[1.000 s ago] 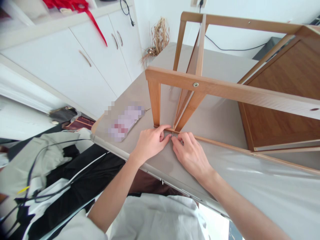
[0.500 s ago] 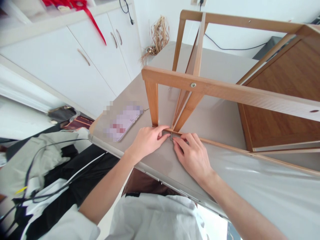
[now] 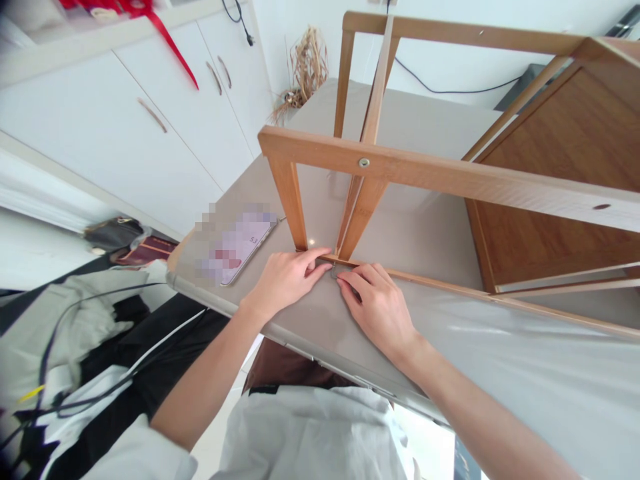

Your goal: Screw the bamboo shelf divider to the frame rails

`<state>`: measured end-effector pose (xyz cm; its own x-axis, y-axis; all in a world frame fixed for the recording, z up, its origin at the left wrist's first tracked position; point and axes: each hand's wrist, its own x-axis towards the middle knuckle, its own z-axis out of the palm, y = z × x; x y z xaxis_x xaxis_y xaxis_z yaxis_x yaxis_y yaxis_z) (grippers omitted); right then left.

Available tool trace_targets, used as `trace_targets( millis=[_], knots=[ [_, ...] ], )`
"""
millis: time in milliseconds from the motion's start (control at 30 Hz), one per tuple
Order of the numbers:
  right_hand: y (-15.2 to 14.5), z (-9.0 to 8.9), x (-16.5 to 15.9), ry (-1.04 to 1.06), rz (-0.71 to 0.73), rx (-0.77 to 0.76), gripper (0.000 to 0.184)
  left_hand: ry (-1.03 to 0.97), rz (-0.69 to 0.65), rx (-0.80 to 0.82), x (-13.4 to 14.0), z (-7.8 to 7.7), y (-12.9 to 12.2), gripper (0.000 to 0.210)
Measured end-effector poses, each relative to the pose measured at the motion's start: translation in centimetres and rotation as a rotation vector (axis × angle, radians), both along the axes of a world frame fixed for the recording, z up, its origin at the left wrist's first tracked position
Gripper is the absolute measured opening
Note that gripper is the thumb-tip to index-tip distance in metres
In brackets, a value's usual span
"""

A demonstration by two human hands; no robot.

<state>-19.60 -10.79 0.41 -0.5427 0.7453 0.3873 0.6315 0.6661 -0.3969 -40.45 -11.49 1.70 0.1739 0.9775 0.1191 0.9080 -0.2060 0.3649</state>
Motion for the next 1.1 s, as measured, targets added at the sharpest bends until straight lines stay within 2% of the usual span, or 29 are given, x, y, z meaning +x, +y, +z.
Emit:
trace_targets(
  millis=[633, 1100],
  knots=[
    [0.37, 0.38, 0.09, 0.053, 0.051, 0.037, 0.017, -0.011, 0.004, 0.028, 0.05, -0.37, -0.08, 0.031],
    [0.53, 0.25, 0.55, 0.085, 0.086, 0.006, 0.016, -0.049, 0.009, 0.047, -0.02, -0.51, 0.02, 0.029]
  ],
)
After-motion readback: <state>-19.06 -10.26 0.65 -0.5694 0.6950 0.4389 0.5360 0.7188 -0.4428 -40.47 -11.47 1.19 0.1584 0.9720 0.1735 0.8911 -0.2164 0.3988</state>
